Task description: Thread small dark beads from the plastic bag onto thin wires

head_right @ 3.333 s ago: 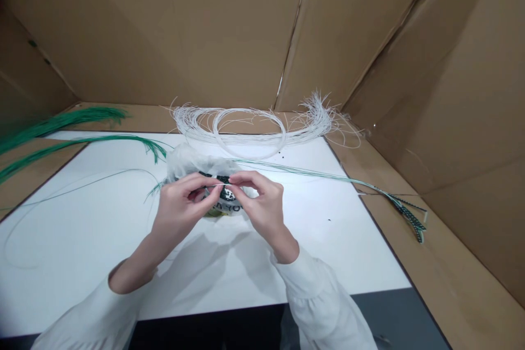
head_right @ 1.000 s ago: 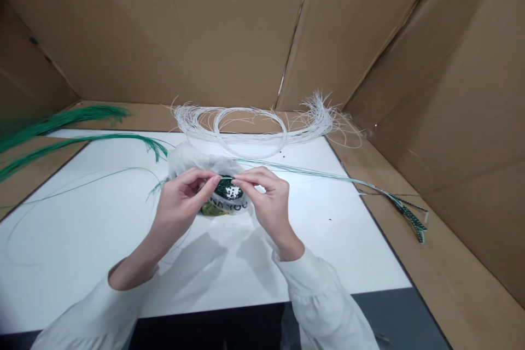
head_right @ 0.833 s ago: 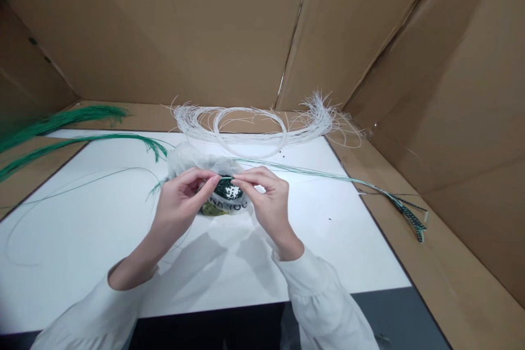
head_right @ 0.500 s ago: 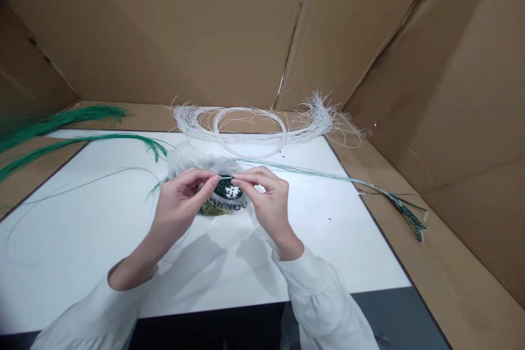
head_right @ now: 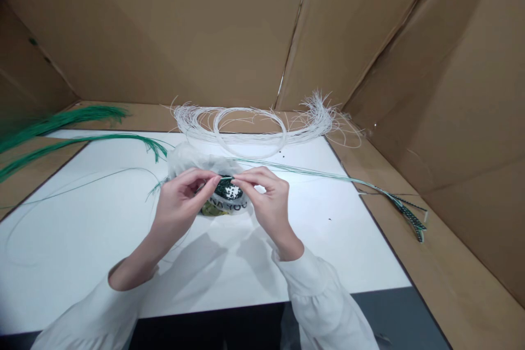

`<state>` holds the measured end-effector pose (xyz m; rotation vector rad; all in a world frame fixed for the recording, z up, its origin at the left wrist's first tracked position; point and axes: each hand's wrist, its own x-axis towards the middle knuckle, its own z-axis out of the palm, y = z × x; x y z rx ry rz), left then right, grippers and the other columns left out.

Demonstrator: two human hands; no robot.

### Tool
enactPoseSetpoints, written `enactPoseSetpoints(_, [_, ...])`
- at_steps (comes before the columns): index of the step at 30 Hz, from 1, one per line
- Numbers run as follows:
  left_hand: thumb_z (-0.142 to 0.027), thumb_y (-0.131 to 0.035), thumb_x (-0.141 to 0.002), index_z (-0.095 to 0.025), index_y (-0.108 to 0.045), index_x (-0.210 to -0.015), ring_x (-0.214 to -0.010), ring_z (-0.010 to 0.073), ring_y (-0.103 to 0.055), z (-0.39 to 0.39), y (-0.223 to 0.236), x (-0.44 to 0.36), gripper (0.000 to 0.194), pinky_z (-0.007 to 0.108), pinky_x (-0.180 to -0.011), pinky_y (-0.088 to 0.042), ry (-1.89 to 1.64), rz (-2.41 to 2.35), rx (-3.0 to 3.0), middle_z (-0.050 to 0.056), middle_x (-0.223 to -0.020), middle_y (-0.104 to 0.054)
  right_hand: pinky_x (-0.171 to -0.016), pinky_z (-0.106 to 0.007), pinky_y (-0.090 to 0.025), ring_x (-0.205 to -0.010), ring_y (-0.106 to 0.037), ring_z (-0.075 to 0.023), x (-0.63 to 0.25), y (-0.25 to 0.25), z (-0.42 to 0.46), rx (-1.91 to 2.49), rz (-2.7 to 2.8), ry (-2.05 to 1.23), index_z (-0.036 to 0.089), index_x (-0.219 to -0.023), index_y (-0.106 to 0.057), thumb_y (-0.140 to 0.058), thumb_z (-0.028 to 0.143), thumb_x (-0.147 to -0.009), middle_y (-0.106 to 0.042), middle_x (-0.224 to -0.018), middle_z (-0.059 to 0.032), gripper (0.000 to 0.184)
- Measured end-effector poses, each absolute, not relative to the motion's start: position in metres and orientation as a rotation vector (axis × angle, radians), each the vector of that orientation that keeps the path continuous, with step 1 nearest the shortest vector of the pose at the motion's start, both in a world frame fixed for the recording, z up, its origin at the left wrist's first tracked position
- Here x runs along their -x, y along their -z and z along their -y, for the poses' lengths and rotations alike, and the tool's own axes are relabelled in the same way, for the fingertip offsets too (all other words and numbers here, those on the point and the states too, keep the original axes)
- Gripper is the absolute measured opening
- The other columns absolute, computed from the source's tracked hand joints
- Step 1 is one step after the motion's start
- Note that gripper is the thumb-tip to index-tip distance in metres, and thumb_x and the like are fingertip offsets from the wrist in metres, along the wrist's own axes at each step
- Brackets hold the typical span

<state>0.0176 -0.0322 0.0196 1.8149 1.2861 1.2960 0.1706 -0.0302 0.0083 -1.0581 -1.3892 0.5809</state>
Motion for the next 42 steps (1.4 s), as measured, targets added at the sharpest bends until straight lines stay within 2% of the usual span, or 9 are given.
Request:
enactPoseSetpoints(14, [-0.024, -0.054, -0.079, -0.015, -0.064, -0.074, -0.053, 0.0081, -0.044, 0.0324, -0.0210, -0.0178, 0.014, 0.020, -0.053, -0.037, -1.298, -1.287, -1.916, 0.001, -0.067, -0.059, -0.063, -0.029, -0.048, -0.068, -0.060, -0.0152, -0.1720, -0.0087, 0.0298, 1.056, 1.407, -0.530, 0.026, -0.071, -0.071, -0.069, 0.018, -0.068, -0.066, -0.070, -0.0002, 0.009])
enactPoseSetpoints(25, [-0.023, -0.056, -0.078, -0.014, -0.064, -0.073, -0.050, 0.0063, -0.043, 0.0301, -0.0201, -0.0179, 0.013, 0.018, -0.051, -0.036, -1.308, -1.314, -1.980, 0.000, -0.066, -0.059, -0.062, -0.029, -0.047, -0.067, -0.058, -0.0144, -0.1734, -0.0098, 0.0297, 1.037, 1.586, -0.277, 0.022, -0.073, -0.070, -0.066, 0.014, -0.071, -0.066, -0.070, -0.0017, 0.008])
enactPoseSetpoints(33, [-0.023, -0.056, -0.079, -0.015, -0.066, -0.076, -0.051, 0.0070, -0.041, 0.0282, -0.0180, -0.0153, 0.013, 0.019, -0.052, -0.035, -1.281, -1.296, -2.018, 0.000, -0.066, -0.058, -0.058, -0.026, -0.047, -0.069, -0.057, -0.0136, -0.1733, -0.0121, 0.0294, 1.030, 1.636, -0.378, 0.021, -0.076, -0.068, -0.064, 0.014, -0.072, -0.065, -0.075, -0.0027, 0.009])
enactPoseSetpoints(42, [-0.022, -0.056, -0.080, -0.016, -0.065, -0.077, -0.052, 0.0069, -0.042, 0.0277, -0.0165, -0.0148, 0.012, 0.019, -0.051, -0.035, -1.308, -1.206, -2.069, 0.000, -0.069, -0.059, -0.062, -0.026, -0.049, -0.075, -0.059, -0.0149, -0.1762, -0.0117, 0.0276, 0.973, 1.655, -0.526, 0.021, -0.075, -0.067, -0.064, 0.015, -0.072, -0.065, -0.077, -0.0028, 0.007])
